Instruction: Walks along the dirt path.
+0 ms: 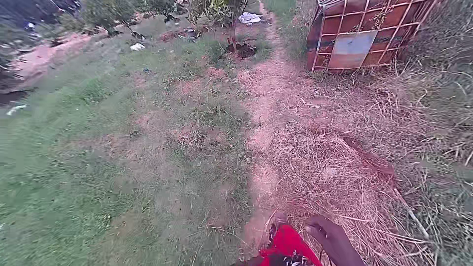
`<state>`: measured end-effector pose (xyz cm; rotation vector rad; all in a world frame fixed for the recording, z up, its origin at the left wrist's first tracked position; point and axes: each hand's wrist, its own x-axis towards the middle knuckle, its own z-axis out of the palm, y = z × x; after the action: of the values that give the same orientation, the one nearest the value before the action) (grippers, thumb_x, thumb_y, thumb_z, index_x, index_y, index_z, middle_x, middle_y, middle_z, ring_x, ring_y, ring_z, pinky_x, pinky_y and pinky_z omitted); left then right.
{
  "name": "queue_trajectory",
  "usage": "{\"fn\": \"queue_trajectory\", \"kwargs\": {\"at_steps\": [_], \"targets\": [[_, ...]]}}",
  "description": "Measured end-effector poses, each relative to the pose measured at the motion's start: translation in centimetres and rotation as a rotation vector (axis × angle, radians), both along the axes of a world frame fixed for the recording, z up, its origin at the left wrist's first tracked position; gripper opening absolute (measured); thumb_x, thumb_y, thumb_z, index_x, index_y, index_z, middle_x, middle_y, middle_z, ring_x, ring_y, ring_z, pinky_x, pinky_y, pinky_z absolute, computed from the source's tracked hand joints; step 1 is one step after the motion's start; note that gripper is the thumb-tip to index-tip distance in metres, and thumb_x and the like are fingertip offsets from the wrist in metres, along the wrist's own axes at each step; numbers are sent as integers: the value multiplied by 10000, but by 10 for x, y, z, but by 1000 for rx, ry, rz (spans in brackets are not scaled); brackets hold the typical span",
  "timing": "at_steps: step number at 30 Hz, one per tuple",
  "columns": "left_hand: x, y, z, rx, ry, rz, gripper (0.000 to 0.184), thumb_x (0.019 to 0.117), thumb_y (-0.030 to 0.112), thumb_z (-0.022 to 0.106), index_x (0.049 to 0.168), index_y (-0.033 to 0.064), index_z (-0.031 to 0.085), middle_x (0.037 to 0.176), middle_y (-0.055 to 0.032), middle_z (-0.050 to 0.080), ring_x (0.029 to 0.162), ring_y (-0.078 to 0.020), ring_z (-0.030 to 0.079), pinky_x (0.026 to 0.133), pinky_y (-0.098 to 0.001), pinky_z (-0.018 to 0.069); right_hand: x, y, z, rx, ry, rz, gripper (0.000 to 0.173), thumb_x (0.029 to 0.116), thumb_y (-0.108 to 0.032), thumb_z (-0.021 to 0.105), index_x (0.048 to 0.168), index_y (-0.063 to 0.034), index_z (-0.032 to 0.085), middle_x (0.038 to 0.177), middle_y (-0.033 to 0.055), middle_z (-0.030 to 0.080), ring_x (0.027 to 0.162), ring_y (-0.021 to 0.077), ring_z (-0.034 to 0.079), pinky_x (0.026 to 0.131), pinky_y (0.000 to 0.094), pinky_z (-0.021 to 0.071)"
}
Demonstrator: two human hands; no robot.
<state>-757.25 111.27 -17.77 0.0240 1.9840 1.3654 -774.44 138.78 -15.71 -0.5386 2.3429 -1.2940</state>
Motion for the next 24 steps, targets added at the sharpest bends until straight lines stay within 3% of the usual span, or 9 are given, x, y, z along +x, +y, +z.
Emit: {"fn": "queue_trajectory", "kwargs": {"at_steps": [3, 7, 10, 12, 15, 16, 18, 21, 24], "targets": [[-110, -31, 11, -129, -118, -67, 512, 1047, 235, 564, 1498, 8, 480, 1315, -301, 626, 1218, -433, 622, 1063, -613, 447, -67, 9, -25, 59, -83, -101, 202, 960, -73, 664, 1070, 86, 722, 956, 218, 736, 859, 312, 712, 847, 514, 568], [-253, -58, -22, -316, -112, -188, 616, 1007, 278, 647, 1555, 111, 420, 1249, -298, 658, 1172, -471, 637, 1021, -669, 453, -183, -5, -57, 174, -123, -65, 246, 979, -110, 649, 1094, 99, 707, 952, 240, 736, 877, 346, 718, 864, 550, 553], [-344, -78, -29, -304, -15, -104, 716, 924, 244, 755, 1549, 101, 435, 1406, -255, 587, 1282, -429, 584, 1085, -640, 426, -283, -35, -61, 202, -104, -20, 239, 985, -117, 642, 1094, 84, 716, 961, 241, 740, 899, 377, 721, 873, 588, 546], [-397, -84, -22, -417, 48, -95, 866, 841, 317, 829, 1572, 164, 390, 1553, -165, 469, 1343, -416, 527, 1030, -649, 462, -345, -59, -57, 204, -96, -14, 217, 977, -99, 651, 1091, 72, 722, 969, 233, 738, 903, 372, 716, 873, 583, 545], [-472, -87, -17, -539, 294, -112, 1004, 738, 381, 883, 1587, 222, 371, 1686, -109, 265, 1476, -488, 316, 978, -690, 465, -435, -102, -41, 228, -76, 28, 197, 980, -82, 656, 1095, 63, 724, 988, 237, 732, 926, 380, 711, 888, 582, 543], [-495, -90, -16, -545, 398, -119, 975, 726, 358, 889, 1568, 235, 414, 1677, -124, 286, 1487, -517, 275, 1005, -726, 415, -461, -117, -37, 236, -72, 50, 193, 986, -88, 655, 1098, 52, 727, 997, 228, 734, 933, 373, 714, 890, 575, 549], [-542, -95, -29, -493, 675, -100, 873, 653, 240, 924, 1456, 216, 582, 1572, -159, 466, 1437, -570, 343, 979, -827, 347, -514, -146, -30, 254, -68, 77, 198, 996, -104, 655, 1108, 41, 727, 1010, 221, 737, 940, 367, 714, 894, 571, 546], [-620, -114, -65, -487, 913, -119, 834, 594, 306, 949, 1372, 239, 656, 1510, -128, 547, 1393, -568, 413, 918, -856, 357, -595, -191, -35, 236, -41, 75, 184, 990, -98, 659, 1094, 31, 738, 1010, 205, 742, 939, 348, 718, 891, 551, 557], [-711, -134, -96, -551, 1011, -122, 681, 608, 304, 935, 1249, 225, 719, 1449, -129, 604, 1284, -590, 515, 793, -793, 461, -678, -238, -55, 216, -21, 47, 175, 991, -100, 654, 1074, 31, 734, 968, 194, 734, 891, 337, 709, 851, 546, 555]]}}
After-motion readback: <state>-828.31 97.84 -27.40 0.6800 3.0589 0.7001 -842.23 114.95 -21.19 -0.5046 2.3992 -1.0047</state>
